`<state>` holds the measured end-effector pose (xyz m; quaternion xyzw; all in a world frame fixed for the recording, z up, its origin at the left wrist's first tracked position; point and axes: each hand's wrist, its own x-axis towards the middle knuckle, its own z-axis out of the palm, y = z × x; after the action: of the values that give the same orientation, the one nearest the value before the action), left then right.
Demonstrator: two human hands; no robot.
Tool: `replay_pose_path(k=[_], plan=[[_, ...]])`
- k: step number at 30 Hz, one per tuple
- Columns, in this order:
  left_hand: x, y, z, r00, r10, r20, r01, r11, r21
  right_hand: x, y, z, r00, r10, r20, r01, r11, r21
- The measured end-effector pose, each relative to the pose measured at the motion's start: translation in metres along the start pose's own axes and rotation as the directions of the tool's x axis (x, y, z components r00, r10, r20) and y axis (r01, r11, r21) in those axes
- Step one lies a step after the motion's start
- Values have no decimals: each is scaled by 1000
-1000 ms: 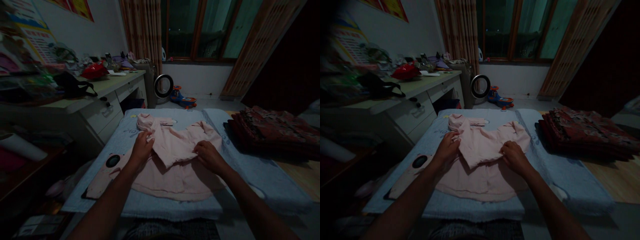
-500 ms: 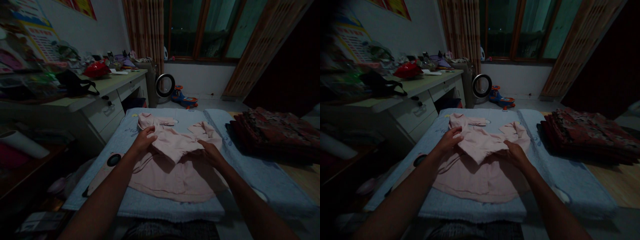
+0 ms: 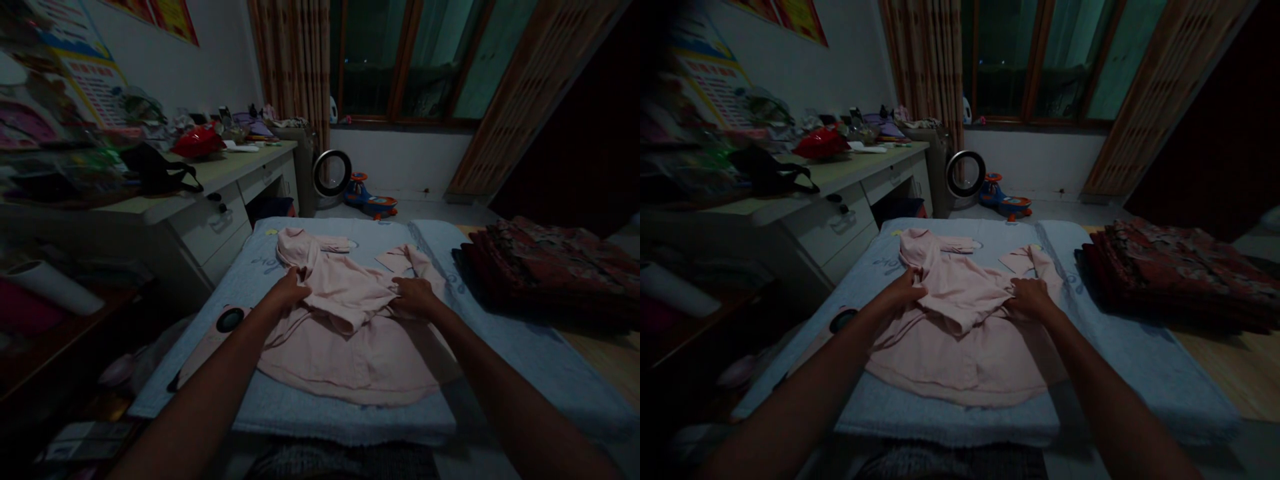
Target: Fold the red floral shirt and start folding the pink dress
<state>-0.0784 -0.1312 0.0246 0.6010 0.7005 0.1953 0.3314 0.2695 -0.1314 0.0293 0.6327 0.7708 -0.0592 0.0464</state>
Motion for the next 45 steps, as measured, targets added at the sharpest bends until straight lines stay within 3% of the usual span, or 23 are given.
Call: replay_pose_path(k=[2,5,8,13,16,18,20,23,25,27,29,31,32,34,36,37,39,42,45], plan=[[1,9,2,1000,0,32,2,999,-41,3,-2,-7,999,-46,28,45,998,52],[6,24,6,996,87,-13,-88,977,-193,2,-2,-17,991,-130,-25,132,965,226],[11,45,10,970,237,-54,-240,900,-363,-7,-1,-26,979,-168,-113,202,842,500],[12,99,14,859,512,-21,-447,728,-519,-42,-19,-45,989,-141,-51,108,435,894],[11,132,16,755,656,-5,-557,636,-534,-63,-39,-53,989,-127,-81,119,331,936],[10,147,20,717,695,-48,-633,621,-462,-69,-52,-49,984,-70,-164,177,311,934],[10,155,25,709,693,-132,-696,657,-289,-69,-60,-36,970,-6,-242,229,353,907],[5,147,32,732,626,-270,-644,765,26,-65,-61,-11,936,-42,-350,307,586,750],[-3,132,35,748,573,-336,-567,814,128,-64,-53,-4,932,-119,-342,311,747,587],[-18,113,34,770,547,-330,-542,833,116,-65,-41,-11,944,-190,-268,302,826,477],[-40,97,33,832,494,-251,-508,861,13,-65,-26,-30,945,-269,-185,325,820,471],[-65,85,36,875,479,-78,-484,869,-97,-59,-11,-53,943,-298,-147,330,784,526],[-77,82,39,862,506,33,-497,855,-150,-52,-6,-64,943,-301,-139,329,788,520],[-98,81,51,782,573,244,-520,816,-251,-30,1,-78,943,-281,-177,331,837,436],[-111,84,66,690,607,395,-534,795,-288,-1,1,-83,944,-237,-230,304,895,326],[-115,86,75,671,601,434,-545,797,-260,15,-2,-83,942,-220,-254,288,918,274],[-118,89,91,708,567,422,-574,809,-125,45,-10,-79,939,-232,-253,285,937,201],[-118,88,111,804,529,273,-564,823,66,80,-26,-70,935,-255,-248,293,947,131],[-116,82,125,820,543,181,-559,827,52,101,-37,-62,949,-252,-188,269,960,74]])
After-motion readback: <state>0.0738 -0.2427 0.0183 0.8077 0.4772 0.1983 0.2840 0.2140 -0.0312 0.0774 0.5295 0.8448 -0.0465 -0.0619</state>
